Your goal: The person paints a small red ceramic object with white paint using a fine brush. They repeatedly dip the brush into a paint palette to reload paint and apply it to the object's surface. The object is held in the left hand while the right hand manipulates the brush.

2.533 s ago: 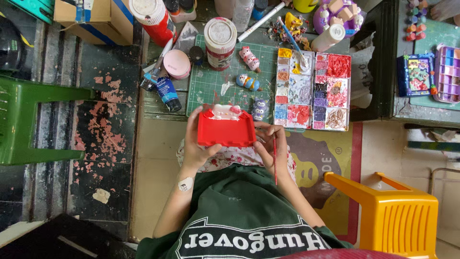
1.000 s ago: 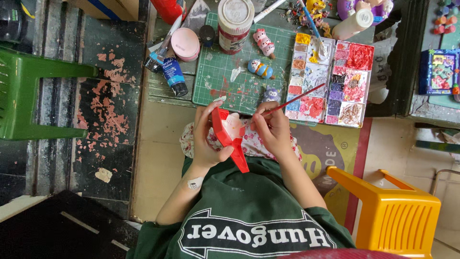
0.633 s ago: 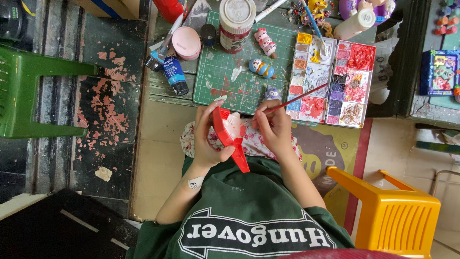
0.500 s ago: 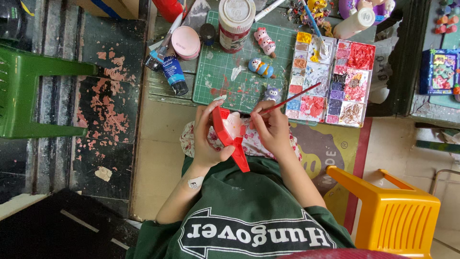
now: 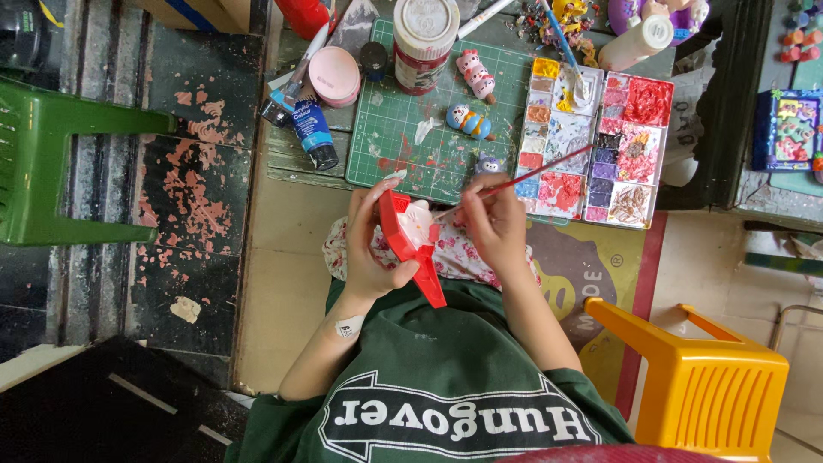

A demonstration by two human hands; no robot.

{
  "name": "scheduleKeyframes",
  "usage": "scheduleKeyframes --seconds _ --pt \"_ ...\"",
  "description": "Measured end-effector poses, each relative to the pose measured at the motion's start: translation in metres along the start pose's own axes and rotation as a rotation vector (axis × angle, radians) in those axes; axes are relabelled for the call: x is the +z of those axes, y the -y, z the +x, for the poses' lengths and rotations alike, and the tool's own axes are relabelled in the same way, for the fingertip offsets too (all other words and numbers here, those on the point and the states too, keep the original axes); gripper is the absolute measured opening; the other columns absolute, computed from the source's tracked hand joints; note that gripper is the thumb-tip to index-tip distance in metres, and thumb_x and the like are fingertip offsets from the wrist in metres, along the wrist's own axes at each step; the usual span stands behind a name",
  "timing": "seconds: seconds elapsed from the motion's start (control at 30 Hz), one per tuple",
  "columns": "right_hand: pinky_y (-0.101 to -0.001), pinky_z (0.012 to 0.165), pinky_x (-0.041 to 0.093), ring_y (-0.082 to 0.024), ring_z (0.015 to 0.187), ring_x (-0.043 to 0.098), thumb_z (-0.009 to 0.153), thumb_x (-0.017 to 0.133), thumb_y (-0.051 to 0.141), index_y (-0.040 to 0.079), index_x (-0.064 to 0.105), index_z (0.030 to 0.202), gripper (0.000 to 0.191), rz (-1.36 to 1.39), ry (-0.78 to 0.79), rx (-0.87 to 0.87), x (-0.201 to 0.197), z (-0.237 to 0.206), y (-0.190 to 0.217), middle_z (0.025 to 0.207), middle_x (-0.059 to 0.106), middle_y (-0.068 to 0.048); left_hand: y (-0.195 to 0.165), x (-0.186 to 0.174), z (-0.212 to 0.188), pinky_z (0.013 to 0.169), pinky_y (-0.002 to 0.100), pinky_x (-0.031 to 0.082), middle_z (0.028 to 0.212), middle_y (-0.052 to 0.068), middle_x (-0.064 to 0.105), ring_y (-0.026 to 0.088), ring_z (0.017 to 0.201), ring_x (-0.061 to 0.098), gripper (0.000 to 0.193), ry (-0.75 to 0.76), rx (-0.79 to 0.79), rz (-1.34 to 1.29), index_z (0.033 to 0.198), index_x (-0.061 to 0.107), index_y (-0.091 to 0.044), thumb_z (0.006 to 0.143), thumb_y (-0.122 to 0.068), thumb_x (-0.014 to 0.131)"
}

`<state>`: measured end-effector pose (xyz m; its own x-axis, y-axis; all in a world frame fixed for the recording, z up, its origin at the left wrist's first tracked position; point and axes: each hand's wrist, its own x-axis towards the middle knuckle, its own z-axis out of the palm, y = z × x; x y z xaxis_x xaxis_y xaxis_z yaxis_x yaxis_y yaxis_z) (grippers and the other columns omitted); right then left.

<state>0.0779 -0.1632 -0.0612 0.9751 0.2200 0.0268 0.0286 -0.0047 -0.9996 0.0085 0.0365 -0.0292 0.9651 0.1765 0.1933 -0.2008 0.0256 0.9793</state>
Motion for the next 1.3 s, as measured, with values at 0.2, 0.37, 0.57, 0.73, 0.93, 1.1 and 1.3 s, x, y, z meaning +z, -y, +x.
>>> scheduleKeyframes --seconds 0.2,0.37,0.57,0.73,0.93,1.1,1.3 --pt "-0.0218 0.052 0.040 -0.008 0.057 0.051 0.113 0.050 0.005 0.006 0.046 0.117 0.006 0.224 -0.153 -0.039 -0.018 0.002 -0.011 0.079 0.062 -0.007 0.006 -0.003 0.000 0.111 0.037 0.052 0.137 0.009 0.047 0.022 0.126 0.060 0.095 -0.014 0.021 0.035 0.153 0.045 -0.002 0.076 -0.045 0.080" --pt "-0.0232 0.055 0.043 -0.011 0.068 0.059 0.115 0.047 0.009 0.007 0.046 0.121 0.006 0.251 -0.240 -0.105 -0.030 -0.007 -0.015 0.099 0.065 -0.012 0.014 -0.011 -0.004 0.113 0.036 0.051 0.135 0.008 0.047 0.022 0.127 0.060 0.096 -0.035 -0.010 0.028 0.154 0.046 -0.002 0.074 -0.041 0.082" --pt "-0.0218 0.056 0.042 -0.012 0.069 0.067 0.115 0.041 0.011 0.005 0.052 0.121 0.014 -0.073 -0.191 -0.131 -0.038 -0.025 -0.019 0.114 0.071 -0.018 0.038 -0.025 -0.005 0.117 0.038 0.050 0.140 0.008 0.050 0.022 0.134 0.057 0.094 -0.179 -0.037 -0.144 0.156 0.042 -0.002 0.077 -0.031 0.086" --pt "-0.0254 0.073 0.057 -0.016 0.092 0.070 0.112 0.042 0.009 0.004 0.048 0.117 0.010 -0.190 -0.038 -0.176 -0.020 -0.038 -0.021 0.124 0.071 -0.018 0.053 -0.027 -0.005 0.116 0.040 0.051 0.146 0.010 0.048 0.023 0.136 0.056 0.102 -0.201 -0.036 -0.254 0.157 0.029 -0.005 0.078 -0.026 0.090" --pt "-0.0294 0.083 0.058 -0.019 0.097 0.071 0.099 0.063 -0.004 0.003 0.044 0.114 0.025 -0.277 0.086 -0.195 0.003 -0.042 -0.022 0.125 0.070 -0.020 0.054 -0.021 -0.007 0.116 0.041 0.052 0.146 0.013 0.050 0.025 0.137 0.057 0.104 -0.141 -0.024 -0.229 0.159 0.025 -0.005 0.078 -0.020 0.090" --pt "-0.0300 0.086 0.058 -0.019 0.100 0.071 0.099 0.064 -0.003 0.003 0.043 0.115 0.027 -0.217 0.017 -0.174 0.003 -0.042 -0.022 0.126 0.069 -0.020 0.049 -0.018 -0.007 0.116 0.041 0.052 0.146 0.015 0.049 0.026 0.138 0.057 0.105 -0.129 -0.015 -0.226 0.159 0.024 -0.005 0.078 -0.019 0.089" --pt "-0.0293 0.087 0.059 -0.018 0.101 0.072 0.106 0.054 -0.003 0.003 0.044 0.120 0.018 -0.173 -0.040 -0.158 0.002 -0.041 -0.026 0.122 0.070 -0.018 0.045 -0.019 -0.007 0.115 0.041 0.053 0.146 0.015 0.050 0.026 0.137 0.057 0.104 -0.135 -0.002 -0.200 0.159 0.025 -0.005 0.078 -0.020 0.089"
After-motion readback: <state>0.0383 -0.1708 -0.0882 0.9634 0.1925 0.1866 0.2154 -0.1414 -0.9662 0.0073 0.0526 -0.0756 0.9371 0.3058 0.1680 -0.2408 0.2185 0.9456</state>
